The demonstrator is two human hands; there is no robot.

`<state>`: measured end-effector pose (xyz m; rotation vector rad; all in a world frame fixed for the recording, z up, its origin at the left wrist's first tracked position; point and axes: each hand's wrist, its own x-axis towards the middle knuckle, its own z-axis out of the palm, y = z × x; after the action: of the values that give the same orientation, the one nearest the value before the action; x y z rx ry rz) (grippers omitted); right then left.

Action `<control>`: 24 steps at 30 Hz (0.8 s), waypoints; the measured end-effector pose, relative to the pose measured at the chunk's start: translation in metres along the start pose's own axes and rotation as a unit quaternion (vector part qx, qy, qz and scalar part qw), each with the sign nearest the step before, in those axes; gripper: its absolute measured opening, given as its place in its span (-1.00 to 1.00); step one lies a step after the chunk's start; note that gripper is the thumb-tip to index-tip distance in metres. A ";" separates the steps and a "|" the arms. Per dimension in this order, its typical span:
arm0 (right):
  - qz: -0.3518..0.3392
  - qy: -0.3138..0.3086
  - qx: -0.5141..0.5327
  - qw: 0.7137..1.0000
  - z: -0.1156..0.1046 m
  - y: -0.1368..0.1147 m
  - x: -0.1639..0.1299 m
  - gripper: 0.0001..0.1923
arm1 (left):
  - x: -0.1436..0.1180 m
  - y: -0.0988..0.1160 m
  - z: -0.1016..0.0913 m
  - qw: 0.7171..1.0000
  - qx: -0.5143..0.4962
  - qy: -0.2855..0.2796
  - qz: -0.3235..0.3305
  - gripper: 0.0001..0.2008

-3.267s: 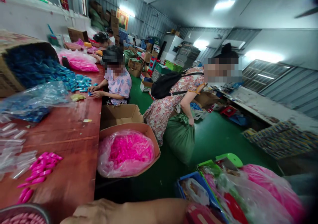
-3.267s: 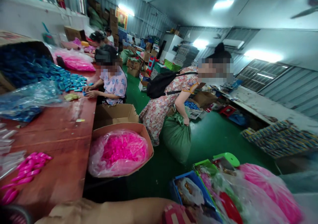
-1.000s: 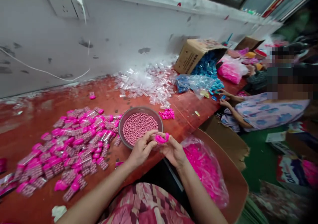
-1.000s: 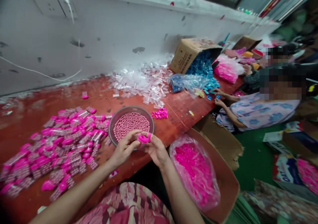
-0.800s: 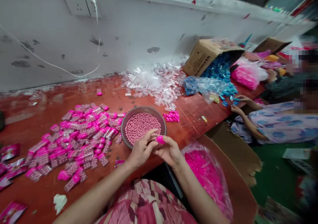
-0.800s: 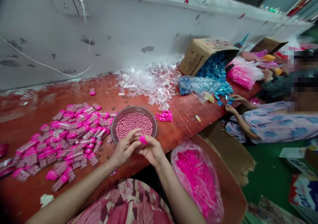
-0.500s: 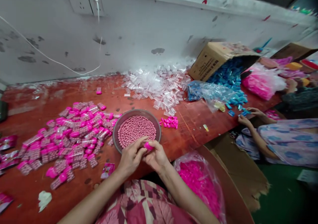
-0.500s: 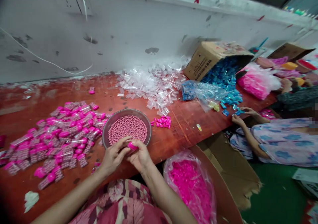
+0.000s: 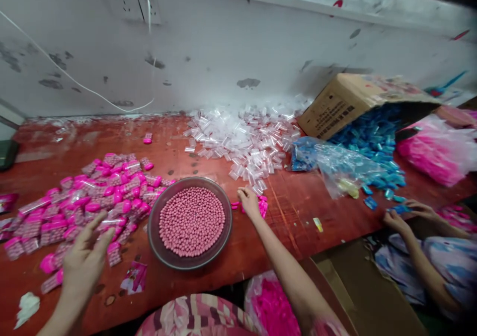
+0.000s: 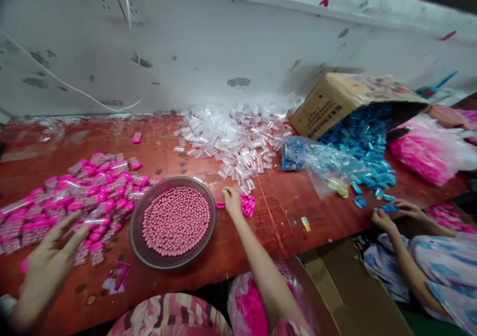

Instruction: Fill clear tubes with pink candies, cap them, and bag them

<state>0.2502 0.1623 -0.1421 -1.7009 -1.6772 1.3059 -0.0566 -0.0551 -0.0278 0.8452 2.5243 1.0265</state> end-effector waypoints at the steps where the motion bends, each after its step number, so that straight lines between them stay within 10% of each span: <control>1: -0.001 0.003 -0.041 0.999 -0.001 0.006 0.019 -0.72 | -0.007 -0.001 0.005 0.999 -0.022 -0.029 -0.016 -0.53; 7: -0.010 -0.002 -0.257 0.966 0.022 0.016 0.093 -0.75 | -0.050 0.006 0.050 0.971 -0.111 -0.192 -0.094 -0.57; 14: -0.098 -0.041 -0.376 0.920 0.017 0.012 0.117 -0.77 | -0.058 0.007 0.072 0.956 -0.149 -0.226 -0.112 -0.66; 19: -0.222 -0.093 -0.353 0.904 0.007 -0.020 0.087 -0.69 | -0.055 0.010 0.078 0.954 -0.151 -0.242 -0.089 -0.70; 24: -0.366 -0.246 -0.349 0.827 0.048 -0.046 0.022 -0.72 | -0.053 0.014 0.079 0.953 -0.177 -0.231 -0.078 -0.71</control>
<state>0.1817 0.1766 -0.1339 -0.7692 -2.9766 0.7990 0.0272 -0.0372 -0.0710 0.6716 1.9092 1.0427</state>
